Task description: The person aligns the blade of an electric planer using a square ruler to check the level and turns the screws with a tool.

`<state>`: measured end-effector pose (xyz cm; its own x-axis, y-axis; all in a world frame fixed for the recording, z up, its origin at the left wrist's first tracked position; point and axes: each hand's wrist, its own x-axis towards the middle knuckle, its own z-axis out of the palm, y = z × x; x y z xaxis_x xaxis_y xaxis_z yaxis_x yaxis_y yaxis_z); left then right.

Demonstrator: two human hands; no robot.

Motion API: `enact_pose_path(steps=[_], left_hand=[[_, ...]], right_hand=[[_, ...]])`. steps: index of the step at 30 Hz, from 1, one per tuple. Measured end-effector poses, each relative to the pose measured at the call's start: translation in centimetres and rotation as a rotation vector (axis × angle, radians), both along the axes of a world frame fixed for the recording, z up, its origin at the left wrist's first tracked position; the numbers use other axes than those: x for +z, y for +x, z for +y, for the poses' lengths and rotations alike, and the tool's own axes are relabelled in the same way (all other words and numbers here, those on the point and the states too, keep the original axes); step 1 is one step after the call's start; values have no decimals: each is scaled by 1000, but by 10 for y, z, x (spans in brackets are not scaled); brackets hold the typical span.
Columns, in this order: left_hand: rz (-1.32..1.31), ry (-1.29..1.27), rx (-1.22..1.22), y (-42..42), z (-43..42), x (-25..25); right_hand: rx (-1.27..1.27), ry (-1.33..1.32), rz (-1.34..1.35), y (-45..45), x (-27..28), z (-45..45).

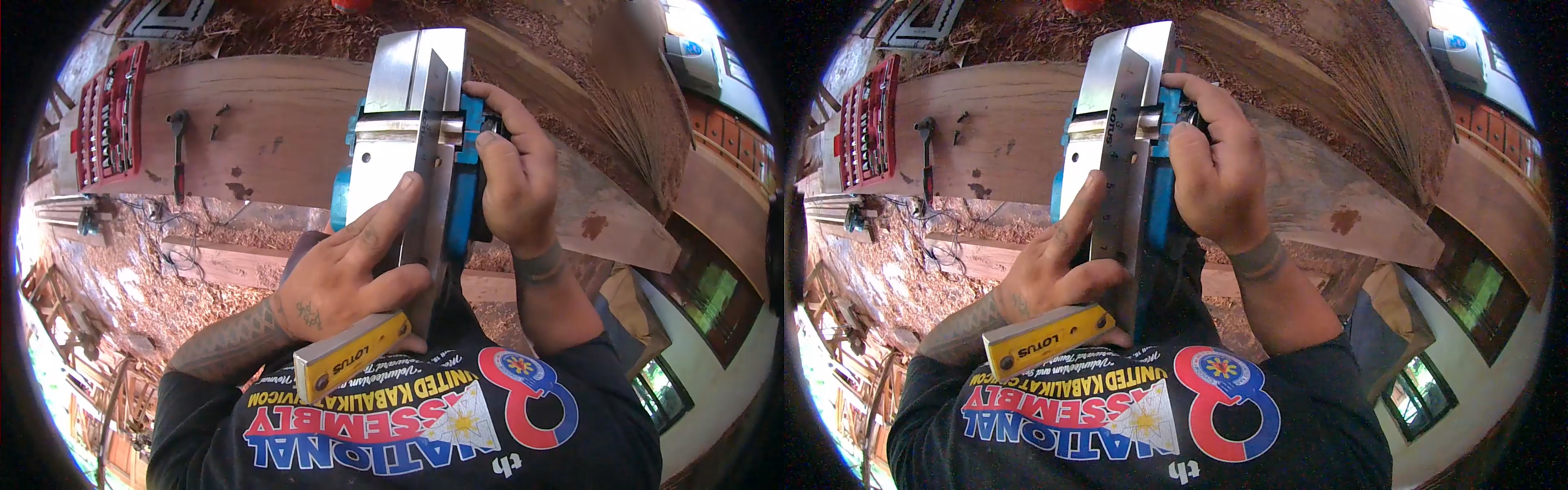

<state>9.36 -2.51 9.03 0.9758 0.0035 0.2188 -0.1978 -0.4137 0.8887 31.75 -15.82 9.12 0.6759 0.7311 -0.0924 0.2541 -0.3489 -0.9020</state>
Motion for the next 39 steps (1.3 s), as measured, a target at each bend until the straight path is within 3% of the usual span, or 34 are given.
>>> enact_pose_path(steps=[15, 39], left_hand=[[27, -14, -14, 2, 3, 3], [38, -12, 31, 2, 0, 7]], right_hand=[[19, 16, 84, 3, 0, -1], [23, 51, -4, 3, -8, -2]])
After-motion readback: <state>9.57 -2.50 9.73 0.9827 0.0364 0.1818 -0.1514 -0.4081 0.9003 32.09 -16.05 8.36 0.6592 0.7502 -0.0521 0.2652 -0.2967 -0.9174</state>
